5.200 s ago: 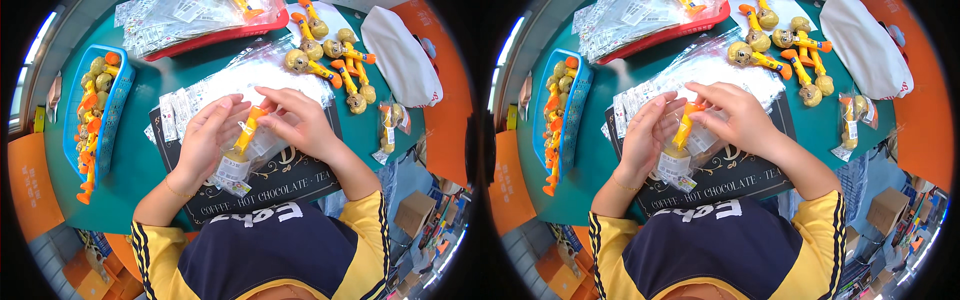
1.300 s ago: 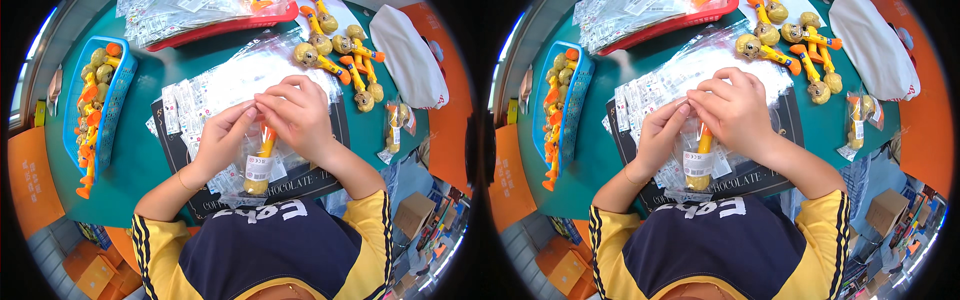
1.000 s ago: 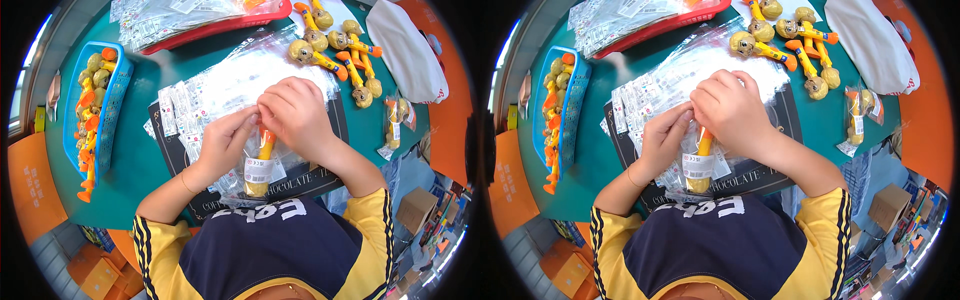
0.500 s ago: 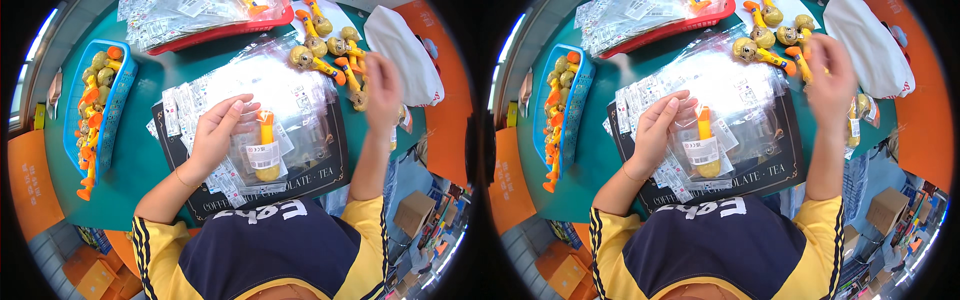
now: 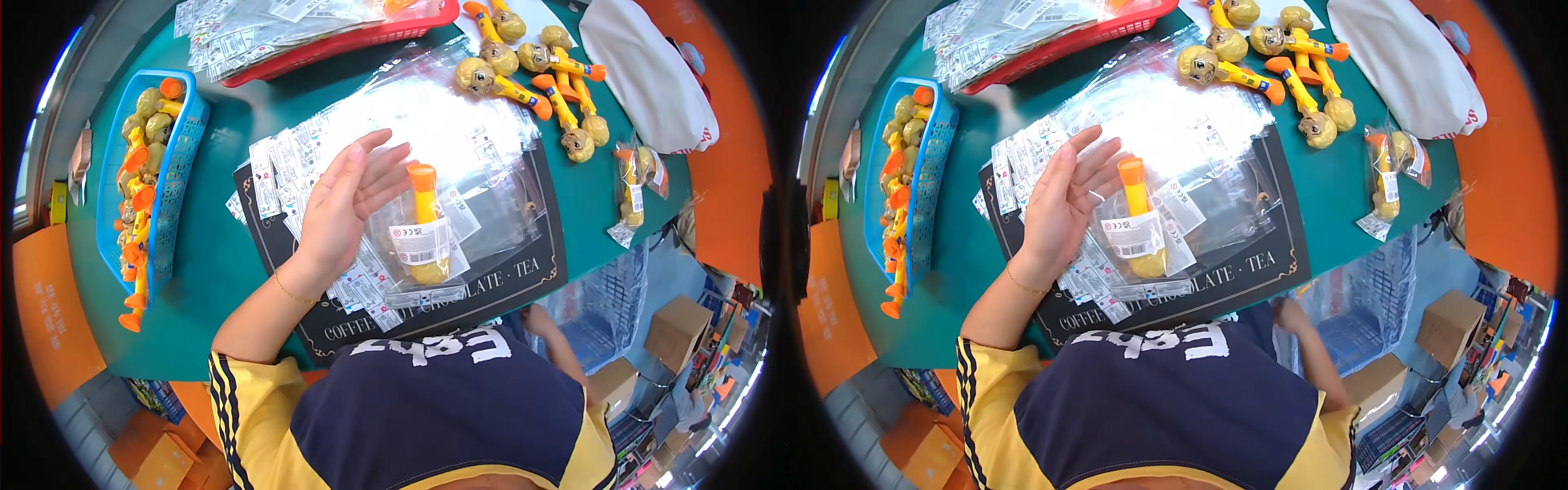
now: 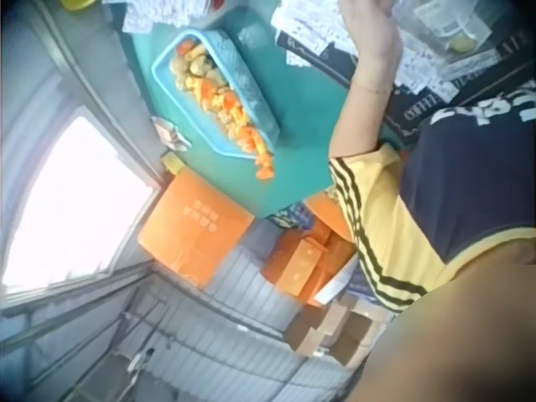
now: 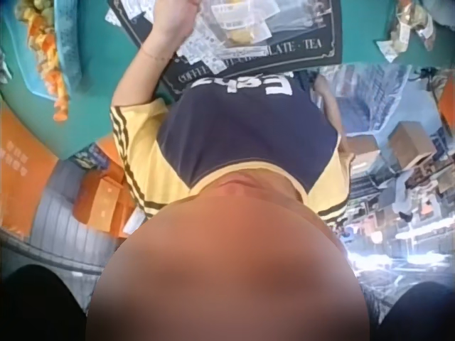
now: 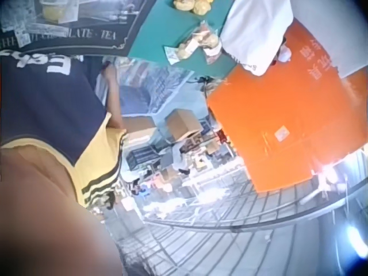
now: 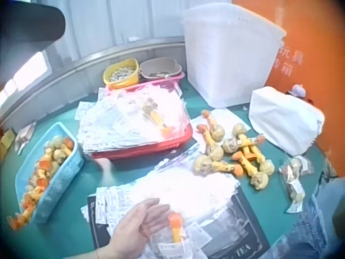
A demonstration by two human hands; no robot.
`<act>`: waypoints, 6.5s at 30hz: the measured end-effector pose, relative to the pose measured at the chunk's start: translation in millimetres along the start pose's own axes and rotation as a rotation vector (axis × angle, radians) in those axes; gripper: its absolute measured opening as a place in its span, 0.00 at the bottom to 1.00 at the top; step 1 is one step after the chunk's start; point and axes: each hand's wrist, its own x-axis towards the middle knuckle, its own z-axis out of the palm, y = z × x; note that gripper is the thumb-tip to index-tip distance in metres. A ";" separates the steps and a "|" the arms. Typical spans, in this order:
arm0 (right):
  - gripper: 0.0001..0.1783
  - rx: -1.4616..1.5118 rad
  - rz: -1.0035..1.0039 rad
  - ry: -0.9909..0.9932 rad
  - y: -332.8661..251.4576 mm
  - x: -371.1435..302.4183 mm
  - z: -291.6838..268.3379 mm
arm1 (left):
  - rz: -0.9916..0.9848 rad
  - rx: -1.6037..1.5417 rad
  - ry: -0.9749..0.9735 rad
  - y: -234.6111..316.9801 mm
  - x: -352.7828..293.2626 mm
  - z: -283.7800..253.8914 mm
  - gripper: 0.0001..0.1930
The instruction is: Assembling character toy heads onto bases and packaging them into plastic bags.
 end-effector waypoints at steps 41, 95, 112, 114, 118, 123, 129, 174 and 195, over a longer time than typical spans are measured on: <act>0.06 1.183 -0.805 -0.092 -368.0 -7.3 -279.7 | 0.021 -0.014 0.054 5.0 1.9 -13.3 0.24; 0.27 1.174 -0.712 -0.206 -359.6 -13.2 -288.9 | 0.054 0.232 -0.223 14.8 15.1 -50.6 0.07; 0.25 1.198 -0.839 -0.137 -354.2 -12.6 -293.9 | 0.103 0.246 -0.272 13.7 12.4 -46.1 0.09; 0.27 1.178 -0.842 -0.194 -357.9 -16.0 -296.5 | 0.109 0.222 -0.272 13.7 13.0 -44.5 0.09; 0.30 0.870 -0.970 0.061 -361.1 -14.1 -298.9 | 0.061 0.186 -0.273 15.6 13.1 -44.5 0.09; 0.20 0.768 -1.025 0.036 -354.1 -9.5 -301.7 | 0.062 0.201 -0.308 17.4 12.3 -44.2 0.09; 0.15 0.866 -0.933 0.047 -355.4 -10.9 -297.4 | 0.065 0.208 -0.309 17.5 11.8 -43.3 0.09; 0.17 1.117 -0.786 -0.278 -360.2 -17.4 -288.4 | 0.364 0.360 -0.280 9.8 6.9 -43.2 0.11; 0.02 1.041 -0.896 -0.154 -363.5 -15.8 -286.9 | 0.539 0.690 -0.209 15.5 11.2 -44.1 0.10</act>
